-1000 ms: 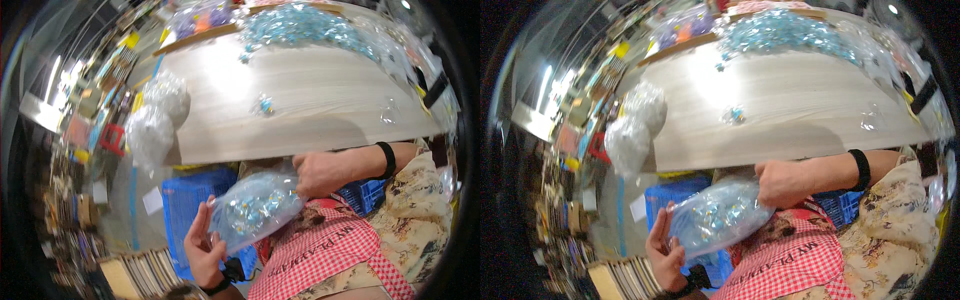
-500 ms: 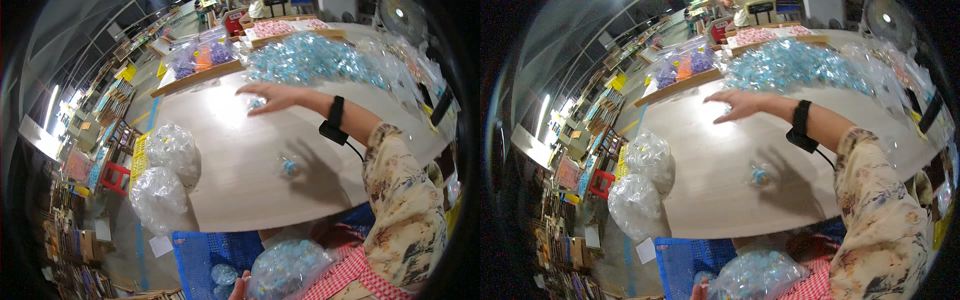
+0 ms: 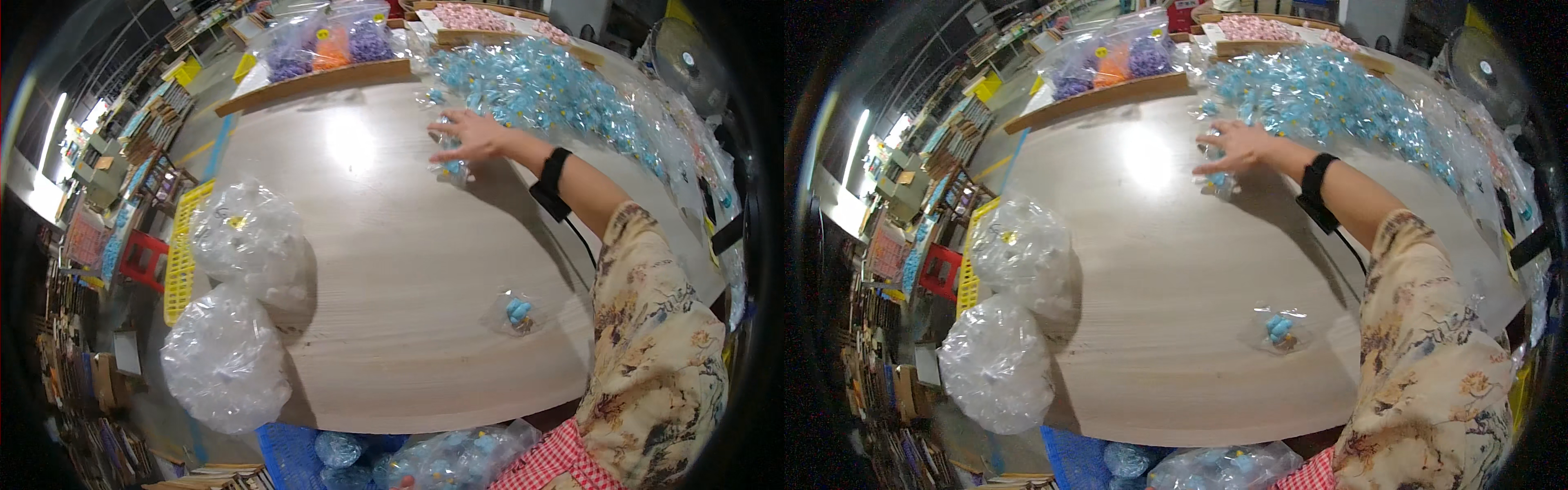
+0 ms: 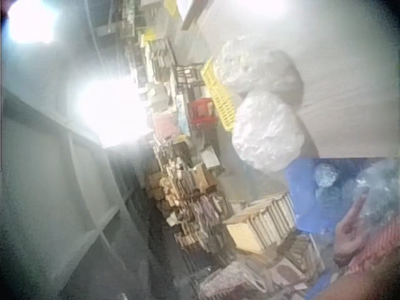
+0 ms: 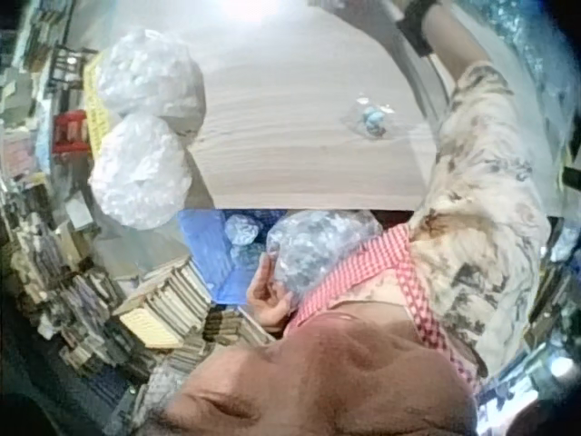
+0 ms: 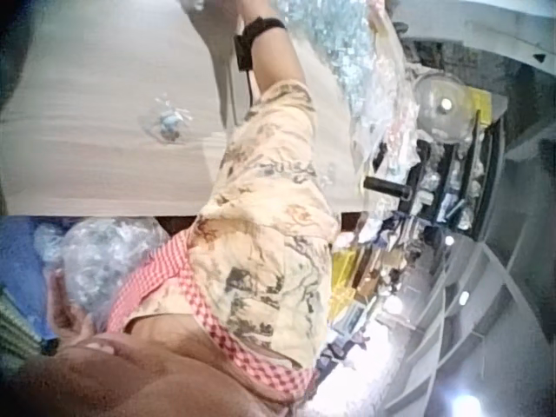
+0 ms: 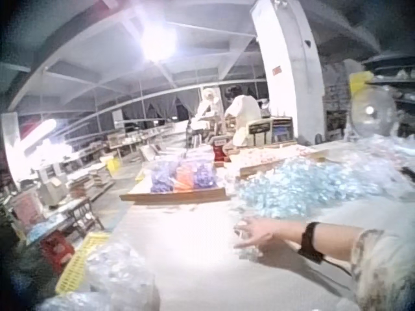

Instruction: Sorting and packing small blue packaged items into a plastic bag.

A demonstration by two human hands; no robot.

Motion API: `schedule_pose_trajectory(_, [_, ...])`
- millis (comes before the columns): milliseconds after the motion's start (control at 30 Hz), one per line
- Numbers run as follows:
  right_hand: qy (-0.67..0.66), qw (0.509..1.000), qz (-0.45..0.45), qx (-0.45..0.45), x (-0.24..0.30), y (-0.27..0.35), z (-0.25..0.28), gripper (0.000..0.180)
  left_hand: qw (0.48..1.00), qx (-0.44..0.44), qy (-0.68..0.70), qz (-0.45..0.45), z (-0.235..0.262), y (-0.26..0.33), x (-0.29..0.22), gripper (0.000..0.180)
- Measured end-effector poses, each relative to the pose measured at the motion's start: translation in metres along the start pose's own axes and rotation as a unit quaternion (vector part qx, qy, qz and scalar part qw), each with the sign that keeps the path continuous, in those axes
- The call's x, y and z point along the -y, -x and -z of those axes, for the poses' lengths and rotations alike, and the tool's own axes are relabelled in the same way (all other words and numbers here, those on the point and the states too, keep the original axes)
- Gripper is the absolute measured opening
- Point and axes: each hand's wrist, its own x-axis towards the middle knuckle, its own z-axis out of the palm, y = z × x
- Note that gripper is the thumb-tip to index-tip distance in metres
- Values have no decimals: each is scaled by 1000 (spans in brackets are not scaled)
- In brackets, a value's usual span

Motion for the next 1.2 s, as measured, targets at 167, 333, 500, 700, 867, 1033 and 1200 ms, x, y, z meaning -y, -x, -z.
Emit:
schedule_pose_trajectory(167, [-20, 995, 50, -87, -3, 114, -35, 71, 986, 67, -90, -120, 9, -6, 11, 82])
schedule_pose_trajectory(333, [-67, 996, -45, -23, -19, 229, -36, 72, 986, -149, 9, -74, -35, 4, 8, 81])
schedule_pose_trajectory(500, [-269, 959, -13, -88, -83, 310, -25, 62, 984, -28, -76, -162, -13, 14, 32, 82])
schedule_pose_trajectory(700, [-233, 942, -43, -238, -153, 338, -21, 62, 978, 5, -101, -185, -26, 22, 38, 80])
schedule_pose_trajectory(867, [-276, 941, -24, -196, -133, 317, -63, 68, 986, -58, -90, -127, -63, 41, 27, 79])
schedule_pose_trajectory(1033, [-130, 962, 34, -237, -137, 325, -77, 66, 976, -30, -103, -187, -57, 49, 43, 79])
schedule_pose_trajectory(1200, [-134, 966, -9, -221, -154, 327, -72, 50, 981, -26, -78, -176, -69, 56, 38, 79])
